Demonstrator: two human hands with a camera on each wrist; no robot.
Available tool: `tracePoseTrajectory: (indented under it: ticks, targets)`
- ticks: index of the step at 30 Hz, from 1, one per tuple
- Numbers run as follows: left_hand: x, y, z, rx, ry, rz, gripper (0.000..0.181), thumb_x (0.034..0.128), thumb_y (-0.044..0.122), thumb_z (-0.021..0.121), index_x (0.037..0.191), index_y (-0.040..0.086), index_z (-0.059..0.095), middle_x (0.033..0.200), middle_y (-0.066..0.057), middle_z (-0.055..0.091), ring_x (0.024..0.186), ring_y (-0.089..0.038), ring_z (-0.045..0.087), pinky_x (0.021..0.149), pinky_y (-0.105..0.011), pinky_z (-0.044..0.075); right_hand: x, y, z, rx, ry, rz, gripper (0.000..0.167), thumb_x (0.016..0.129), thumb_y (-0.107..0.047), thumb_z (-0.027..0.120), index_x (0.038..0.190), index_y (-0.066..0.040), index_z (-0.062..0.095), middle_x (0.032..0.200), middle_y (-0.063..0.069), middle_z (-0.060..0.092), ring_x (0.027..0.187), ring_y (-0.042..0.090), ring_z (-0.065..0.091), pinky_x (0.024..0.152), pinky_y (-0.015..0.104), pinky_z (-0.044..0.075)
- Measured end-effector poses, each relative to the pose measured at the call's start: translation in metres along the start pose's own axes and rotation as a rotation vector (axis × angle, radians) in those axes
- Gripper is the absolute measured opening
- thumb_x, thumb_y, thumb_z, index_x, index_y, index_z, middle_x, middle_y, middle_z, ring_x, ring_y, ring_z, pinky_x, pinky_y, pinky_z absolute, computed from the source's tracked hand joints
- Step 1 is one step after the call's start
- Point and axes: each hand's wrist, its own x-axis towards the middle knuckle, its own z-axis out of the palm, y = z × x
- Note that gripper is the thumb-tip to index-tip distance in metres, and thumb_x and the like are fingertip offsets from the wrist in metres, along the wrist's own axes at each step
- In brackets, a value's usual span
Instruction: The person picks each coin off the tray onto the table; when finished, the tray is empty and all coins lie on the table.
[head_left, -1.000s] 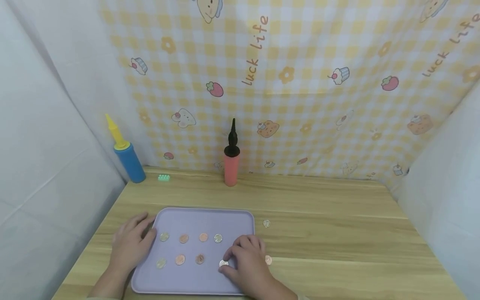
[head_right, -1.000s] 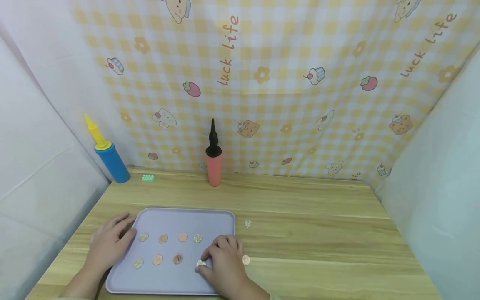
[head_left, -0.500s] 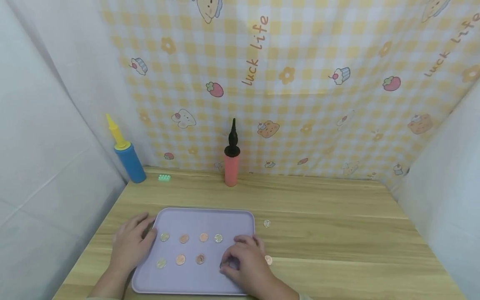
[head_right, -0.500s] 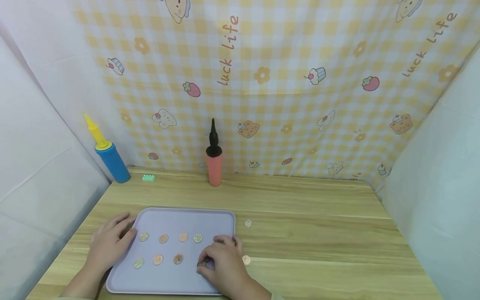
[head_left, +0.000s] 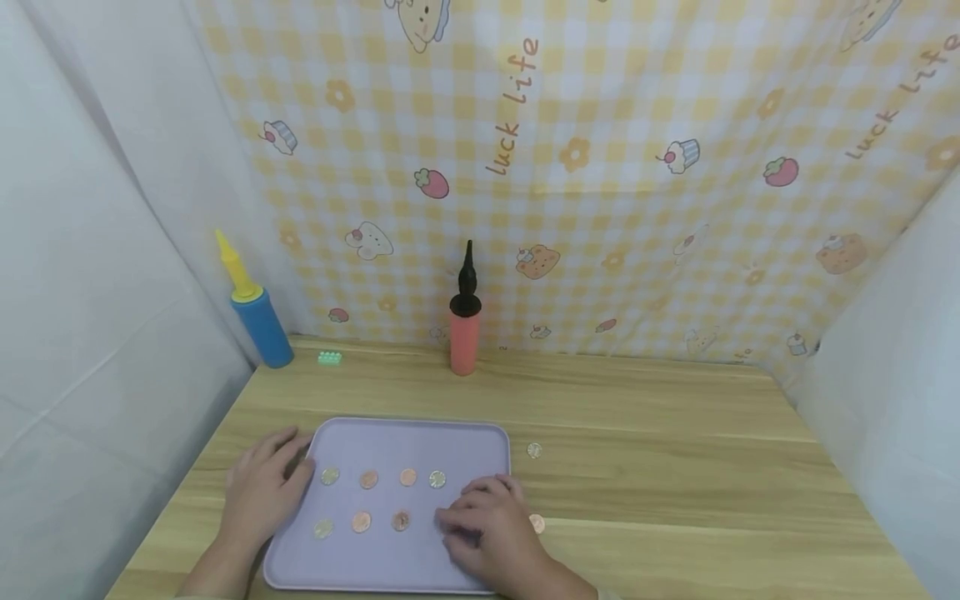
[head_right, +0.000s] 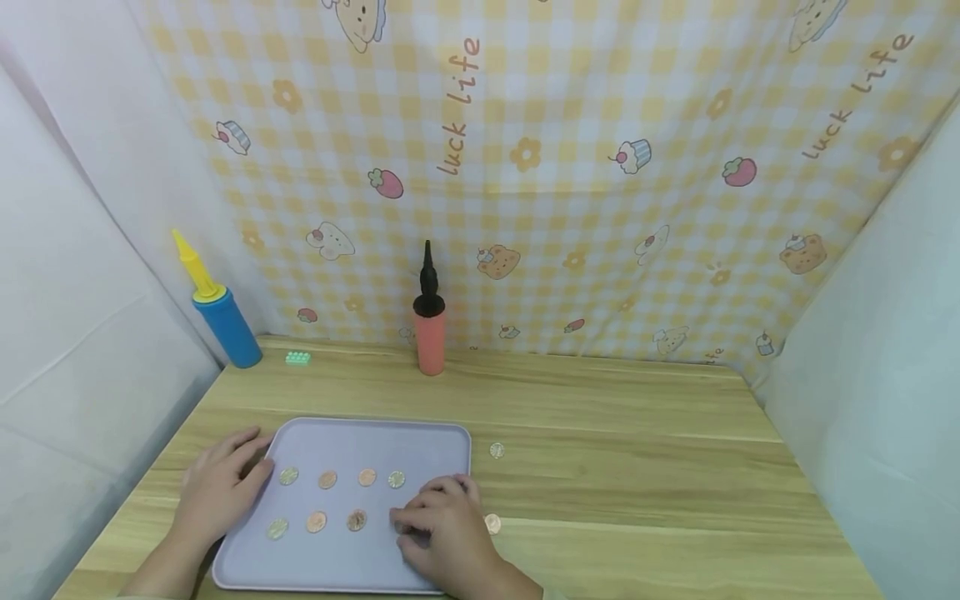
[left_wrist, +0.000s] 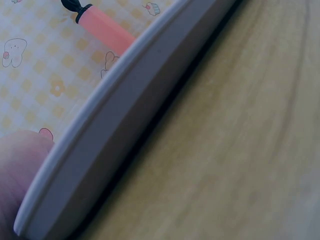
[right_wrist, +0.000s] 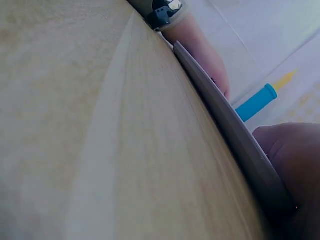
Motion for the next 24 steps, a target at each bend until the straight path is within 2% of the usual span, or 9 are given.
tracePoseTrajectory:
  ticks: [3, 9, 17, 24]
  targets:
    - [0.0006, 0.0004, 0.0002, -0.001, -0.004, -0.002, 0.042, 0.1067, 0.028, 0.059, 0.139, 0.003, 0.068, 0.153, -0.029, 0.051, 0.137, -0.061, 0.040, 0.107, -0.081, 0.025, -0.0010, 0.0014, 0.0007, 0.037, 0.020, 0.031, 0.042, 0.069, -0.013, 0.098, 0.107, -0.026, 0.085, 0.101, -0.022, 0.073, 0.108, 0.006, 0.060, 0.099, 0.050, 0.041]
    - [0.0026, 0.0019, -0.0001, -0.002, -0.011, -0.005, 0.042, 0.1071, 0.028, 0.058, 0.140, 0.003, 0.067, 0.154, -0.029, 0.050, 0.138, -0.060, 0.039, 0.107, -0.082, 0.025, 0.0011, 0.0002, -0.0008, 0.074, 0.053, 0.090, 0.041, 0.073, -0.011, 0.098, 0.111, -0.021, 0.085, 0.104, -0.020, 0.074, 0.105, 0.005, 0.058, 0.095, 0.041, 0.041]
    - [0.0037, 0.0027, 0.0000, -0.004, -0.011, 0.004, 0.042, 0.1075, 0.027, 0.057, 0.140, 0.002, 0.067, 0.154, -0.030, 0.050, 0.138, -0.060, 0.039, 0.107, -0.082, 0.024, 0.0020, -0.0016, -0.0027, 0.095, 0.047, 0.106, 0.042, 0.074, -0.010, 0.097, 0.113, -0.019, 0.085, 0.104, -0.019, 0.075, 0.100, 0.002, 0.058, 0.093, 0.037, 0.040]
    - [-0.0009, 0.0045, -0.0017, -0.004, -0.002, -0.007, 0.041, 0.1061, 0.025, 0.059, 0.138, 0.001, 0.068, 0.152, -0.030, 0.051, 0.138, -0.059, 0.040, 0.107, -0.081, 0.025, -0.0014, -0.0025, -0.0024, 0.100, 0.025, 0.098, 0.039, 0.071, -0.019, 0.100, 0.107, -0.023, 0.085, 0.100, -0.022, 0.075, 0.097, -0.002, 0.055, 0.090, 0.037, 0.037]
